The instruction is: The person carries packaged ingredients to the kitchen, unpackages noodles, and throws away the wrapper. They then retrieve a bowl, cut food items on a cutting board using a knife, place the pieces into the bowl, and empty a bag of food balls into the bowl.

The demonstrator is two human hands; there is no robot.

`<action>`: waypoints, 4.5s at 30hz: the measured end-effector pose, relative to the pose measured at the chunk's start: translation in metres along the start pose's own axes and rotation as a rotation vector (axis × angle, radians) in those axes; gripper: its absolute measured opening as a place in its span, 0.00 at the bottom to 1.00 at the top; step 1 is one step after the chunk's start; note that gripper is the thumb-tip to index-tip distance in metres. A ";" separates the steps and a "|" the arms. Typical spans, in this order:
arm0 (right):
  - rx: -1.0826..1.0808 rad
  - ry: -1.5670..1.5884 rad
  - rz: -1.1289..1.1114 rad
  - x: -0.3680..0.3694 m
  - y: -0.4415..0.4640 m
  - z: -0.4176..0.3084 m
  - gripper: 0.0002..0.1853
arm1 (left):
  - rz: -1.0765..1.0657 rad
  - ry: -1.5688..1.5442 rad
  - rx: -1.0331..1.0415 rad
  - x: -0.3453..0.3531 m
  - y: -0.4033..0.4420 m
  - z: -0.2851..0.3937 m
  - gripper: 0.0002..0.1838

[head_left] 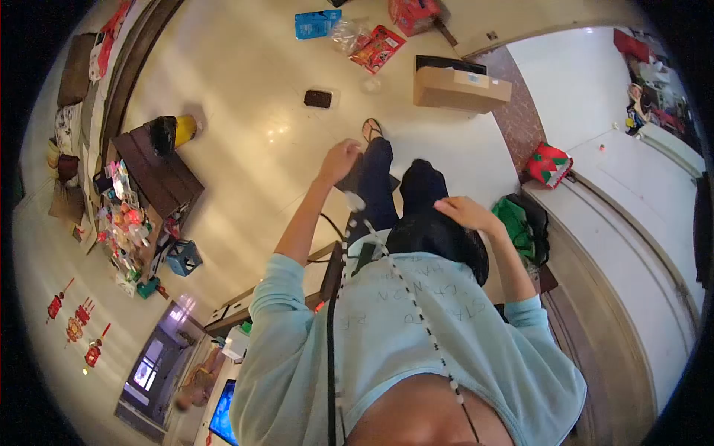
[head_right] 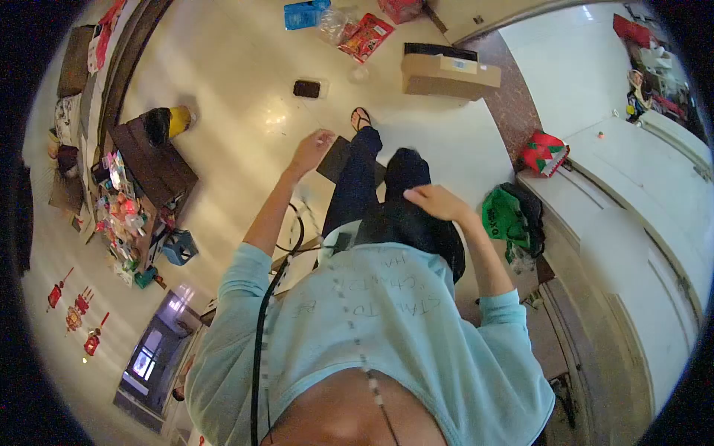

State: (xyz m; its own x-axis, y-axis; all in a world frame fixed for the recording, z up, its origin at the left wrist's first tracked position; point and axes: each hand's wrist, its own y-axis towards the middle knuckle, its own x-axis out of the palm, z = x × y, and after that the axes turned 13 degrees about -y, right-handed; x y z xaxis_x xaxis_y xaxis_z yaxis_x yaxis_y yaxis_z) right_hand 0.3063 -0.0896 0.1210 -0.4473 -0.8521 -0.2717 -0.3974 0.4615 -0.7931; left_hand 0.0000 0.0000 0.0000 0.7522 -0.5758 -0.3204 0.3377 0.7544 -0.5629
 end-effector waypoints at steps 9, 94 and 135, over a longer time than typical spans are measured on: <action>-0.314 0.378 -0.504 -0.136 0.194 0.026 0.29 | 0.026 0.117 0.064 -0.061 0.171 -0.047 0.14; -0.085 2.100 2.467 0.089 0.114 0.014 0.16 | -0.585 1.203 0.371 -0.299 0.291 0.080 0.16; 1.755 0.681 1.821 0.474 -0.605 0.407 0.14 | -1.951 0.907 1.591 1.062 -0.250 0.467 0.19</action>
State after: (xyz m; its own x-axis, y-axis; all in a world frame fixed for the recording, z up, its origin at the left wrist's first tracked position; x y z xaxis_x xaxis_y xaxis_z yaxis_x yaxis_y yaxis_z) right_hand 0.6608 -0.8727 0.2500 0.3381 0.1517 -0.9288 0.8424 -0.4887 0.2268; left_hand 0.9789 -0.6529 0.1564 -0.7009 -0.1363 -0.7001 0.1908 -0.9816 0.0001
